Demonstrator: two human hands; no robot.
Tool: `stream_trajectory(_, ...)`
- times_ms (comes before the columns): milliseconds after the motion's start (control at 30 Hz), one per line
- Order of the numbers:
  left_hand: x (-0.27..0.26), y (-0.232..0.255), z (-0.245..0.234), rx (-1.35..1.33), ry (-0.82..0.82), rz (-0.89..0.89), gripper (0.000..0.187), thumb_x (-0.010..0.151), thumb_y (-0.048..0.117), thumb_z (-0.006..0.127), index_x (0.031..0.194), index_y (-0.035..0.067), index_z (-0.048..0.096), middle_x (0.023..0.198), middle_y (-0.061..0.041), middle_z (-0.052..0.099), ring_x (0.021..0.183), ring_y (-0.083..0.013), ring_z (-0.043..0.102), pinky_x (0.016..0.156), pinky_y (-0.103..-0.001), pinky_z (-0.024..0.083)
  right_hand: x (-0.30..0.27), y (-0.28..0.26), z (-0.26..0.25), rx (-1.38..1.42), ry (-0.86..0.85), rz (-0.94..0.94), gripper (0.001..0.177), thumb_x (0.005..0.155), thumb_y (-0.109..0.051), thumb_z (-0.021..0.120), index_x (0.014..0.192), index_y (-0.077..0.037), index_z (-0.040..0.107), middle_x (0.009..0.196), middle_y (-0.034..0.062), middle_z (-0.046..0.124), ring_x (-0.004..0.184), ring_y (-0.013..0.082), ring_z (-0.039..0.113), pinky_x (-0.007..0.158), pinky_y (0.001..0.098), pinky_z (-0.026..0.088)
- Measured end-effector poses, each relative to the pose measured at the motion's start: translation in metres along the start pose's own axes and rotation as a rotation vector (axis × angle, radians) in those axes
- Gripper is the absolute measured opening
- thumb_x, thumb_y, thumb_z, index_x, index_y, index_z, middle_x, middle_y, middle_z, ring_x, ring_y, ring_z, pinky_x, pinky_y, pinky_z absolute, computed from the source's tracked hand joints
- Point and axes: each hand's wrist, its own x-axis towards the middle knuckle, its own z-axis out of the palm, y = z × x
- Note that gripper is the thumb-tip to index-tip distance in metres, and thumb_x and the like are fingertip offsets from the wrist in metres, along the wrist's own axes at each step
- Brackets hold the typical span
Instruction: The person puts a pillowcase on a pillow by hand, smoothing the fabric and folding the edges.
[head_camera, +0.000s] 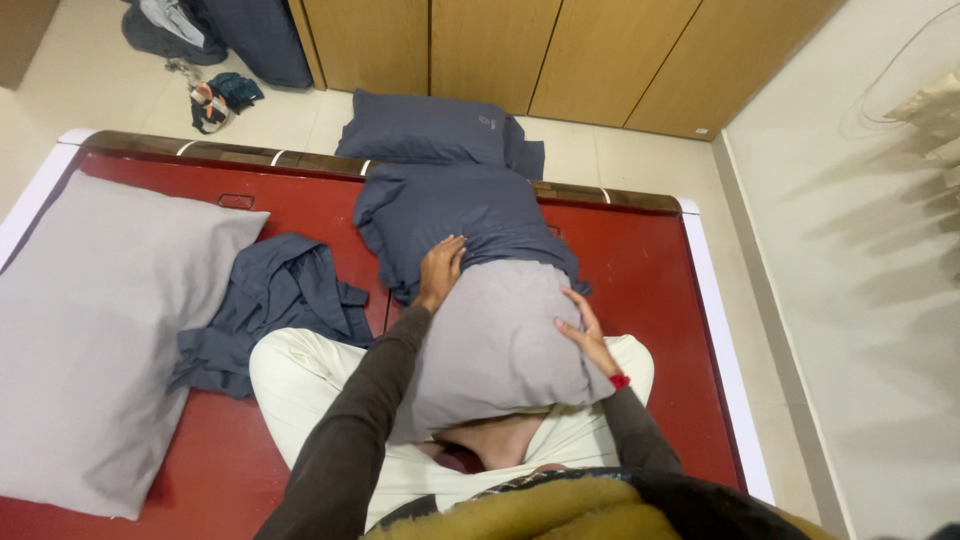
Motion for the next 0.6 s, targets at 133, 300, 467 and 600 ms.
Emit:
stream_trajectory(133, 0.04, -0.002, -0.026, -0.153, -0.195, -0.031, 0.02, 0.093, 0.009, 0.07, 0.111, 0.004, 0.077, 0.113, -0.016, 0.074, 0.107, -0.0303, 0.073, 0.092, -0.037, 0.058, -0.037, -0.054, 0.048, -0.119, -0.232, 0.175, 0.076, 0.09, -0.021, 0.078, 0.153, -0.009, 0.037, 0.158, 0.0171, 0.035, 0.148, 0.0262, 0.025, 0.116, 0.0398, 0.025)
stream_trajectory(300, 0.002, 0.028, -0.04, -0.187, -0.123, 0.065, 0.017, 0.09, 0.006, 0.071, 0.105, 0.003, 0.079, 0.109, -0.014, 0.077, 0.111, -0.03, 0.073, 0.099, -0.039, 0.056, 0.011, -0.113, 0.013, -0.676, 0.085, 0.362, 0.038, 0.09, -0.019, 0.073, 0.128, -0.013, 0.071, 0.089, 0.0193, 0.077, 0.081, 0.0289, 0.079, 0.078, 0.0422, 0.063)
stream_trajectory(467, -0.027, 0.066, -0.071, -0.003, -0.209, 0.182, 0.015, 0.085, 0.01, 0.075, 0.098, 0.006, 0.081, 0.104, -0.011, 0.079, 0.105, -0.0271, 0.075, 0.092, -0.038, 0.057, 0.076, -0.089, 0.043, -0.597, 0.128, -0.329, 0.037, 0.088, -0.003, 0.071, 0.125, 0.002, 0.068, 0.115, 0.0234, 0.071, 0.106, 0.0392, 0.067, 0.09, 0.0422, 0.053)
stream_trajectory(600, -0.03, 0.074, -0.103, -0.094, -0.271, 0.142, 0.013, 0.084, 0.014, 0.079, 0.095, 0.007, 0.081, 0.104, -0.008, 0.079, 0.11, -0.0264, 0.074, 0.1, -0.04, 0.056, 0.098, -0.025, 0.085, -0.631, 0.146, -0.298, 0.017, 0.087, -0.006, 0.07, 0.103, 0.0, 0.069, 0.1, 0.019, 0.071, 0.097, 0.0396, 0.066, 0.084, 0.0435, 0.052)
